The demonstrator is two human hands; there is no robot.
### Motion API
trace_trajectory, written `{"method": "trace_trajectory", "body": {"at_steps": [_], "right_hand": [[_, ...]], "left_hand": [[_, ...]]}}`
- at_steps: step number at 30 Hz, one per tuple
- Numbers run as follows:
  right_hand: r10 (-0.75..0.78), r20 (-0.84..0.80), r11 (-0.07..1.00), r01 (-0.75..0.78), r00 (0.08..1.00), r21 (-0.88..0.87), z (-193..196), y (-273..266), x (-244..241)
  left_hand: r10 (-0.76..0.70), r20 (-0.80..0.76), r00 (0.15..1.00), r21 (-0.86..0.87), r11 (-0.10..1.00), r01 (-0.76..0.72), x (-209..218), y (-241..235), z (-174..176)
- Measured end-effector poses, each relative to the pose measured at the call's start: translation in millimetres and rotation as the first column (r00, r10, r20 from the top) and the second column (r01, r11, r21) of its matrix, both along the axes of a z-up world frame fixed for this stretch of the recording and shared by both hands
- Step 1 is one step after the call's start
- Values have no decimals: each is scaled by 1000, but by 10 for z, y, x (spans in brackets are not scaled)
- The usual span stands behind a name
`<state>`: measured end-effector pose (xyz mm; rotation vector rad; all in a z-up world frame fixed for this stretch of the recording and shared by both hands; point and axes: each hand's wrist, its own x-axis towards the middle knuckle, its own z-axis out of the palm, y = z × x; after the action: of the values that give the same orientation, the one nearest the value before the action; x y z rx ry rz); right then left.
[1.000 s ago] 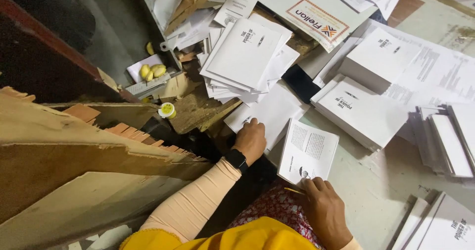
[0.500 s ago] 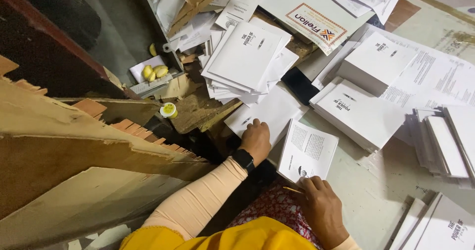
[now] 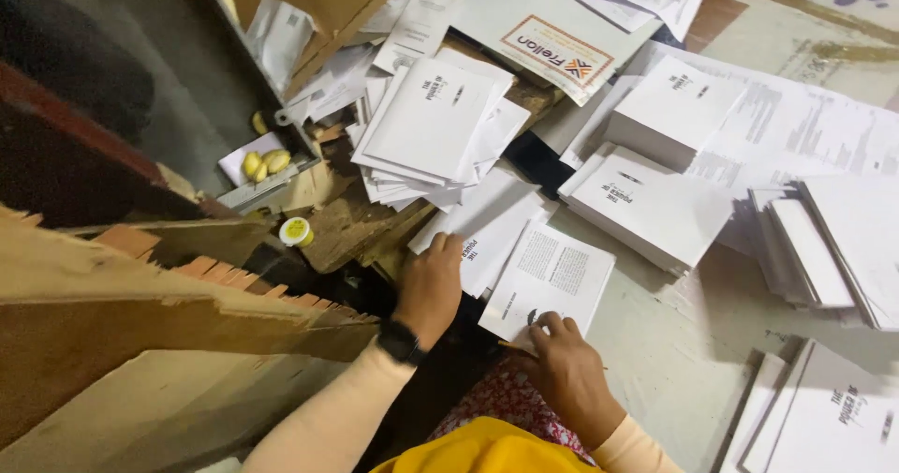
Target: Inspecting and organizing printed booklets into neat stacks on a workbench.
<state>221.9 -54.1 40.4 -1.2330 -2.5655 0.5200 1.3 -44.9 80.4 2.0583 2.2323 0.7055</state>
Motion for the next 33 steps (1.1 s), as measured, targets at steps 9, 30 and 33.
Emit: {"method": "trace_trajectory", "body": {"at_steps": [9,30,33], "right_hand": [[-488,-393,776,181,779,-605,-15,-8,866],[-899,-432,433,262,65,-862,141,-519,1340],[-917,-396,395,258,49,-882,122,-552,1336]], "left_hand": [[-584,151,798,464,754,464,383,-256,250],[-119,980,159,78,967,243,1195,-335,71],[-166,963,213,80,928,363,1240,-373,63]]}}
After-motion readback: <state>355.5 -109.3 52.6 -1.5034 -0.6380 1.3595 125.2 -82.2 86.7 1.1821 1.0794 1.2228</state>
